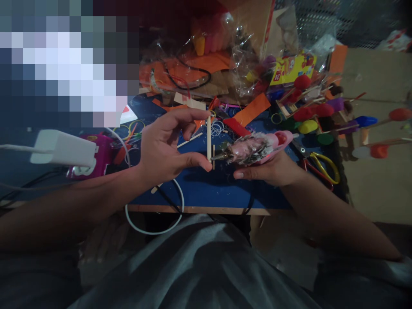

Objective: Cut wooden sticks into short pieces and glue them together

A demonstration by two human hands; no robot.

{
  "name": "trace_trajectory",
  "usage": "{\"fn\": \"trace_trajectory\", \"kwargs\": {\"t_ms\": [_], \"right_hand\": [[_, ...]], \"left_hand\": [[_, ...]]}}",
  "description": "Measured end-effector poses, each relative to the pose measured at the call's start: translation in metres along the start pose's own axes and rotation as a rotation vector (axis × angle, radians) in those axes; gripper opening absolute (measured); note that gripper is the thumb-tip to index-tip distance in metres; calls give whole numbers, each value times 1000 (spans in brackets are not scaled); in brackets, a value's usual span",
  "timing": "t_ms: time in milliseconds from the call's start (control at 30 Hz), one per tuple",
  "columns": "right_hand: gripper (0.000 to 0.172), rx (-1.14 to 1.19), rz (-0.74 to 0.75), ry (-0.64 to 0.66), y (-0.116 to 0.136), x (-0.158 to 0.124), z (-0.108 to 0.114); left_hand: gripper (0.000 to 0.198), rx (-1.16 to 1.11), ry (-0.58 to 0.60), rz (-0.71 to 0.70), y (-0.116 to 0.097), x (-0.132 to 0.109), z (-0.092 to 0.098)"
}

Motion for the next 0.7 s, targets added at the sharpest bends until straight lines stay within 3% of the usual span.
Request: {"fn": "trace_trajectory", "kwargs": {"t_ms": [133,700], "right_hand": [[30,-23,-4,-3,-3,-1,2],[20,66,13,42,8,4,-5]], "left_hand": [[94,8,-42,63,-2,-1,-1],[97,5,6,-52,0,3,-2]]}}
Point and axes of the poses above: each hand's wrist, its own x-axis towards the middle knuckle, its own z-axis out of the back of the hand, y = z × x, the point moved 5 cm from there along x, towards the middle knuckle, and after that the axes turned 2 degrees about y, right-handed, at the moved point
